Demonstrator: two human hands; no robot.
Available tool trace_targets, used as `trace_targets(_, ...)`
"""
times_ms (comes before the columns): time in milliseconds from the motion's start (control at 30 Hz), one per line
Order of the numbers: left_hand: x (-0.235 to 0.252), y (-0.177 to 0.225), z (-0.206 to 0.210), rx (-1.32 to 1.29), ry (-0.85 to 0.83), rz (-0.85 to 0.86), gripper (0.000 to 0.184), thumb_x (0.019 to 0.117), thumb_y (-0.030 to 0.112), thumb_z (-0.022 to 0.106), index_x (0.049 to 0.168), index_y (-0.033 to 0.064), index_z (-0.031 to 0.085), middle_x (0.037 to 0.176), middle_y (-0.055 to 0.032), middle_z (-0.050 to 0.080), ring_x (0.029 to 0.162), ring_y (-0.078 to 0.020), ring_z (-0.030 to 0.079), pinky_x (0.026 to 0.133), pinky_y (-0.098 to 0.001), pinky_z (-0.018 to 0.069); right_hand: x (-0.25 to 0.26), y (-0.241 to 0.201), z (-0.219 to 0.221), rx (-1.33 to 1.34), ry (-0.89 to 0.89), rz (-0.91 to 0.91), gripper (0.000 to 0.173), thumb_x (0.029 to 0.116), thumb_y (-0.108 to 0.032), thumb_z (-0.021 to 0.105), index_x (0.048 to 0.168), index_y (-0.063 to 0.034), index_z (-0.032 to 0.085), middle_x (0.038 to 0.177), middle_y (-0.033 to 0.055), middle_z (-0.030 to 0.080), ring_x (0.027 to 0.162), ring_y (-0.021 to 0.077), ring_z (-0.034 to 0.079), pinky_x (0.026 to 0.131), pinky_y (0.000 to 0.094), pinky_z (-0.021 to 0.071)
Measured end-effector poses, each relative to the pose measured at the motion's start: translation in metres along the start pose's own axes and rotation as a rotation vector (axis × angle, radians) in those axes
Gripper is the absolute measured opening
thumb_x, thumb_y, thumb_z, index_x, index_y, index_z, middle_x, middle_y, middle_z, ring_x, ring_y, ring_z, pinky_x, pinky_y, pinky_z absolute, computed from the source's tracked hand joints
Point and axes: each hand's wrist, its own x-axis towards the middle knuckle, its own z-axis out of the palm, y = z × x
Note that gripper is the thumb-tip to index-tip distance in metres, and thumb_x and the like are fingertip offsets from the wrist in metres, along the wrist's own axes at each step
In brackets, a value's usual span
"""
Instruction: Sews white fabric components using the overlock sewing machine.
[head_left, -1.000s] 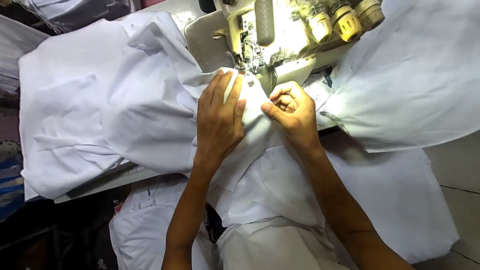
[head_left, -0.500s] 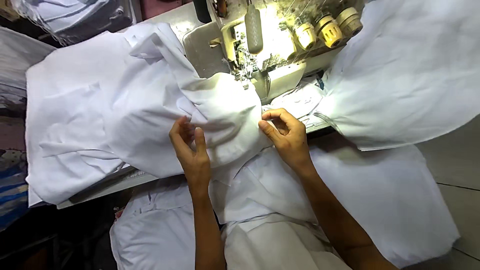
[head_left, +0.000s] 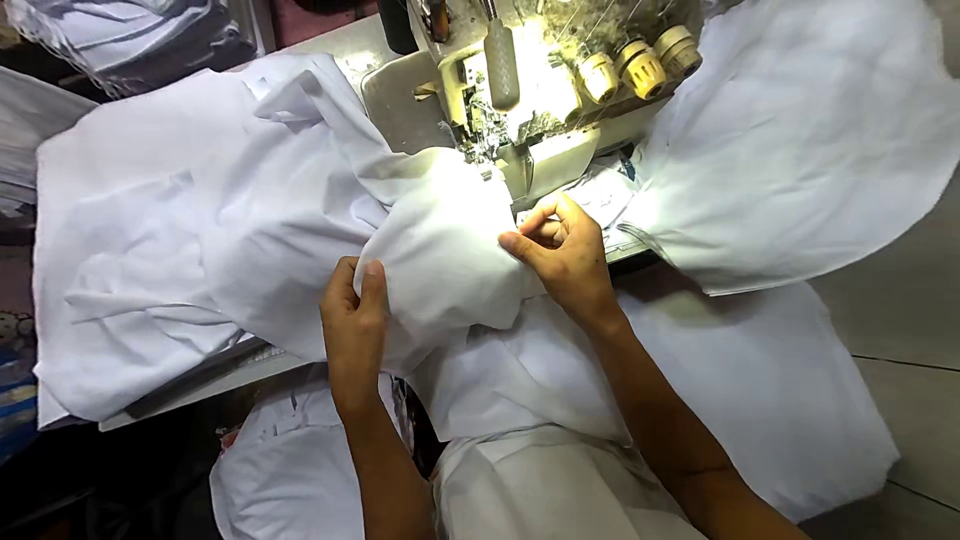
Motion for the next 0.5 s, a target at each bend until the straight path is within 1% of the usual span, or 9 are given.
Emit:
trace_targets(33,-0.003,0.003,0.001,0.174,0.027,-0.004,0.022,0.1054,0.031,0.055,0.115,0.0119,0.060,0.080,-0.0009,0.065,0.068,-0.0095,0.064,0.061,-0.0321,0.0535,0.000,0.000,-0.001,0.002,-0.009,-0.015,0.027,0.0912,-0.010,0.077,0.107,-0.0104,0.056,0.076,0.0013,0.068,0.059,0.0076,0.063,0.050,0.0206,0.0520)
trace_targets(67,-0.007,0.006,0.003,0.319,0.077,0.031,0.029,0.1036,0.030,0.059,0.123,0.0083,0.058,0.092,-0.0082,0.070,0.078,-0.0185,0.069,0.069,-0.0427,0.0559,-0.001,0.000,-0.001,0.002,-0.013,-0.024,0.029,0.0920,-0.010,0.076,0.112,-0.0106,0.056,0.077,0.0014,0.070,0.060,0.0078,0.064,0.050,0.0204,0.0519)
trace_targets(100,-0.011,0.010,0.007,0.423,0.124,0.101,0.034,0.1026,0.026,0.059,0.128,0.0043,0.055,0.107,-0.0145,0.068,0.095,-0.0266,0.069,0.079,-0.0494,0.0566,-0.001,0.001,-0.001,-0.009,-0.010,-0.034,0.028,0.0928,-0.010,0.075,0.114,-0.0107,0.057,0.077,0.0011,0.070,0.060,0.0079,0.064,0.050,0.0202,0.0511)
trace_targets(133,-0.013,0.014,0.011,0.478,0.166,0.204,0.037,0.1015,0.023,0.059,0.131,0.0008,0.054,0.120,-0.0202,0.064,0.109,-0.0330,0.064,0.087,-0.0517,0.0543,-0.001,0.001,-0.001,-0.020,-0.005,-0.043,0.025,0.0940,-0.011,0.074,0.114,-0.0106,0.059,0.078,0.0010,0.070,0.061,0.0078,0.064,0.050,0.0201,0.0507)
trace_targets(167,-0.015,0.019,0.016,0.496,0.182,0.319,0.038,0.1013,0.022,0.059,0.131,-0.0009,0.054,0.129,-0.0231,0.059,0.120,-0.0356,0.059,0.095,-0.0503,0.0517,-0.002,0.002,-0.001,-0.030,-0.001,-0.046,0.023,0.0955,-0.013,0.073,0.115,-0.0107,0.060,0.081,0.0013,0.070,0.063,0.0079,0.064,0.051,0.0201,0.0512)
trace_targets(233,-0.017,0.034,0.029,0.465,0.139,0.534,0.034,0.1023,0.020,0.056,0.130,-0.0004,0.059,0.138,-0.0222,0.056,0.135,-0.0348,0.050,0.109,-0.0464,0.0449,0.000,0.003,0.000,-0.039,0.004,-0.050,0.026,0.0956,-0.017,0.073,0.117,-0.0111,0.060,0.089,0.0020,0.068,0.071,0.0082,0.066,0.057,0.0208,0.0544)
trace_targets(300,-0.012,0.046,0.044,0.442,0.013,0.700,0.033,0.1032,0.018,0.052,0.130,0.0035,0.063,0.143,-0.0188,0.056,0.141,-0.0345,0.046,0.115,-0.0487,0.0387,0.003,0.003,0.004,-0.040,0.024,-0.063,0.027,0.0944,-0.017,0.075,0.116,-0.0116,0.060,0.090,0.0021,0.068,0.072,0.0089,0.067,0.058,0.0214,0.0562)
trace_targets(400,0.000,0.049,0.065,0.459,-0.152,0.799,0.039,0.1034,0.015,0.045,0.138,0.0057,0.061,0.150,-0.0152,0.053,0.148,-0.0335,0.040,0.120,-0.0559,0.0282,0.005,0.003,0.006,-0.053,0.041,-0.096,0.023,0.0950,-0.013,0.073,0.114,-0.0121,0.060,0.080,0.0018,0.067,0.061,0.0088,0.063,0.049,0.0201,0.0512)
trace_targets(500,0.005,0.044,0.072,0.488,-0.182,0.808,0.043,0.1049,0.016,0.041,0.144,0.0075,0.057,0.151,-0.0117,0.054,0.149,-0.0303,0.039,0.121,-0.0615,0.0220,0.007,0.002,0.003,-0.052,0.046,-0.115,0.017,0.0963,-0.010,0.070,0.113,-0.0116,0.065,0.076,0.0006,0.065,0.055,0.0068,0.058,0.046,0.0180,0.0473)
